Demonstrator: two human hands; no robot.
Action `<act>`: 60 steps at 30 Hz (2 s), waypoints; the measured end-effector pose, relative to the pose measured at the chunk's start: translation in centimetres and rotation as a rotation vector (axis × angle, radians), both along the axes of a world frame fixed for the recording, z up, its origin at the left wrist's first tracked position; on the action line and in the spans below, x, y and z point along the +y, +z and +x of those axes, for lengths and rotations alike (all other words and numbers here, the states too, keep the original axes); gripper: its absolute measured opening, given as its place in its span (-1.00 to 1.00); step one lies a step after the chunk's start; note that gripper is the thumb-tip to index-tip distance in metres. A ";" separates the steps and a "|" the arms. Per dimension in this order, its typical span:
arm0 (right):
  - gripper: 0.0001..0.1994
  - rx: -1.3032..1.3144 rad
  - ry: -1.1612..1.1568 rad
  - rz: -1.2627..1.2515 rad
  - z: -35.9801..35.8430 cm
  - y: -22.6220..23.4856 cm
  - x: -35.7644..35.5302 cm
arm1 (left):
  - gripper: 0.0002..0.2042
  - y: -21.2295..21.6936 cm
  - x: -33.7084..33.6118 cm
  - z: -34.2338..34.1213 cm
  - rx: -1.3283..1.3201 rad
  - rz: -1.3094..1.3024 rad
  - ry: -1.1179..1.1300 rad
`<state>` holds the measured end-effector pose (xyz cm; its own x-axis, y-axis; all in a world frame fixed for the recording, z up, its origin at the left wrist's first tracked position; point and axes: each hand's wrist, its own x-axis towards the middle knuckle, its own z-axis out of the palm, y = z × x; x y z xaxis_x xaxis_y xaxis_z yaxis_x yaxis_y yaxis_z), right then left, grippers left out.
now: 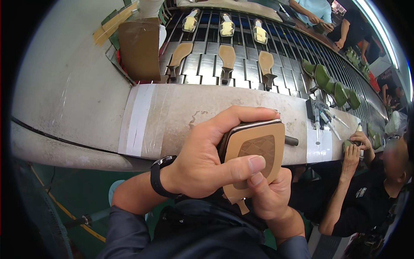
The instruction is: The person assembles heeled shoes by taking shoe lasts and soles from a conveyor belt, attaching and pressing the soles onto the shoe uppers by hand, and tapping along the edges with a hammer.
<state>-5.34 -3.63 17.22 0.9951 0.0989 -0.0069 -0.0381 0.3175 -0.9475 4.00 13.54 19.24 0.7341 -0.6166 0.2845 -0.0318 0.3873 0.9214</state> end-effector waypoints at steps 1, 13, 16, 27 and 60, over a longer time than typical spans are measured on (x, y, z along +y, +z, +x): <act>-0.75 -0.009 -0.017 -0.009 0.0 0.0 0.0 | -0.37 0.0 0.0 0.0 -0.002 -0.009 -0.012; -0.67 -0.083 0.002 -0.253 0.8 0.3 -0.7 | -0.45 0.5 0.6 1.0 0.100 -0.048 -0.070; -0.72 -0.141 -0.005 -0.240 0.4 0.1 0.0 | -0.49 -0.2 1.3 0.8 -0.068 0.007 -0.017; -0.72 -0.138 0.082 -0.253 -0.5 0.0 2.2 | -0.81 2.6 3.2 -1.8 -0.008 0.126 0.196; -0.69 0.042 -0.051 -0.088 5.7 0.6 -1.4 | -0.33 -2.6 0.9 7.3 -0.107 -0.026 -0.060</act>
<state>0.35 -5.03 17.84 0.9975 0.0450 -0.0553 -0.0643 0.2355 -0.9697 11.32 14.39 16.68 0.6607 -0.6500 0.3755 -0.1050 0.4152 0.9036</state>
